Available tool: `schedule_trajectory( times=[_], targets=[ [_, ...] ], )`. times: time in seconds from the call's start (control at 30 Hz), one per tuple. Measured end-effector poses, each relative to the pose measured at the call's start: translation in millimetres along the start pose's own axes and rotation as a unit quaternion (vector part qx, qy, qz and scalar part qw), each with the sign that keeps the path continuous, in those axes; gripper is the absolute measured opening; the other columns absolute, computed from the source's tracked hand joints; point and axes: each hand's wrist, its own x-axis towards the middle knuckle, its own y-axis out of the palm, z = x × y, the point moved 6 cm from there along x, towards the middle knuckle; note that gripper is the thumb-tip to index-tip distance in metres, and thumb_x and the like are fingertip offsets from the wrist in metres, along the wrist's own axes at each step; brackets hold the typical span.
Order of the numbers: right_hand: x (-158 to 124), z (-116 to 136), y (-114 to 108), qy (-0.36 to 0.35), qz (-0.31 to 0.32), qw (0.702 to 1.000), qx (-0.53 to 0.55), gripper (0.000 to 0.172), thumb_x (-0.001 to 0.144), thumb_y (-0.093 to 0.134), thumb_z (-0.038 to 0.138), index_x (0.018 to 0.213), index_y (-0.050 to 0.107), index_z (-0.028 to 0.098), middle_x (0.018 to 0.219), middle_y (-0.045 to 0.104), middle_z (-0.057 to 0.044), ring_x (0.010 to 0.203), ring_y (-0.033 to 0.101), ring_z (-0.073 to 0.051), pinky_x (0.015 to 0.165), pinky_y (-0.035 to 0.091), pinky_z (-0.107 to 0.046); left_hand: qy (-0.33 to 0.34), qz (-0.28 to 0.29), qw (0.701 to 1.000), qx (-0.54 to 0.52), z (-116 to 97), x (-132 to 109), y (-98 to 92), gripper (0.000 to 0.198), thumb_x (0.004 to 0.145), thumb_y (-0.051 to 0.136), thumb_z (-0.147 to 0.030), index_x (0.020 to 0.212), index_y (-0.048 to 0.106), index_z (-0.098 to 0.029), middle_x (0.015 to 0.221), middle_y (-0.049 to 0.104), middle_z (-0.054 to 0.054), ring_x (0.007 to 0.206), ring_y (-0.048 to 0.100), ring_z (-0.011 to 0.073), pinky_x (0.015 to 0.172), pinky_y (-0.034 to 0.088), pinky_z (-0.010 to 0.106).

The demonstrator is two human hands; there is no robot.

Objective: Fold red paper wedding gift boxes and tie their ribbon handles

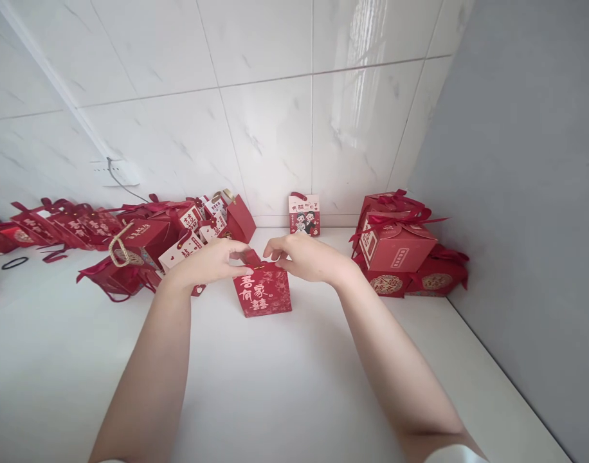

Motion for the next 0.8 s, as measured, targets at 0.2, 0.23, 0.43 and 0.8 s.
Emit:
schedule_trajectory(
  times=[0.2,0.23,0.43,0.8],
  targets=[
    [-2,5,3,-0.017,-0.011,1.000,-0.016,0.028,0.091,0.052,0.016,0.110,0.070,0.024,0.105,0.072,-0.003,0.091,0.065,-0.019,0.079,0.046,-0.029,-0.005,0.009,1.000,0.000,-1,-2,-0.8,0.022,0.079,0.060,-0.036,0.086,0.072,-0.019,0.075,0.069,0.002,0.069,0.060,0.0173,0.062,0.042,0.026],
    [-2,5,3,-0.015,-0.012,1.000,-0.021,0.028,0.091,0.052,0.016,0.110,0.070,0.024,0.104,0.072,-0.004,0.091,0.065,-0.020,0.078,0.046,-0.029,-0.005,0.005,1.000,-0.007,-1,-3,-1.6,0.021,0.079,0.060,-0.036,0.085,0.072,-0.019,0.075,0.069,0.001,0.070,0.061,0.0171,0.062,0.043,0.026],
    [-1,3,6,0.002,-0.014,0.999,-0.041,0.023,0.091,0.053,0.018,0.106,0.070,0.024,0.094,0.072,-0.005,0.084,0.064,-0.021,0.073,0.044,-0.028,0.008,-0.018,0.999,-0.029,-1,-3,-2.9,0.019,0.079,0.061,-0.027,0.093,0.072,-0.021,0.095,0.072,0.002,0.087,0.065,0.0179,0.074,0.047,0.025],
    [12,-2,20,0.007,-0.027,0.999,-0.042,0.006,0.092,0.051,0.021,0.091,0.057,0.020,0.084,0.066,-0.003,0.070,0.056,-0.015,0.061,0.035,-0.025,0.003,-0.032,0.999,0.000,-10,-5,-4.8,0.017,0.079,0.062,-0.034,0.082,0.072,-0.021,0.085,0.071,0.001,0.072,0.061,0.0161,0.064,0.044,0.025]
  ],
)
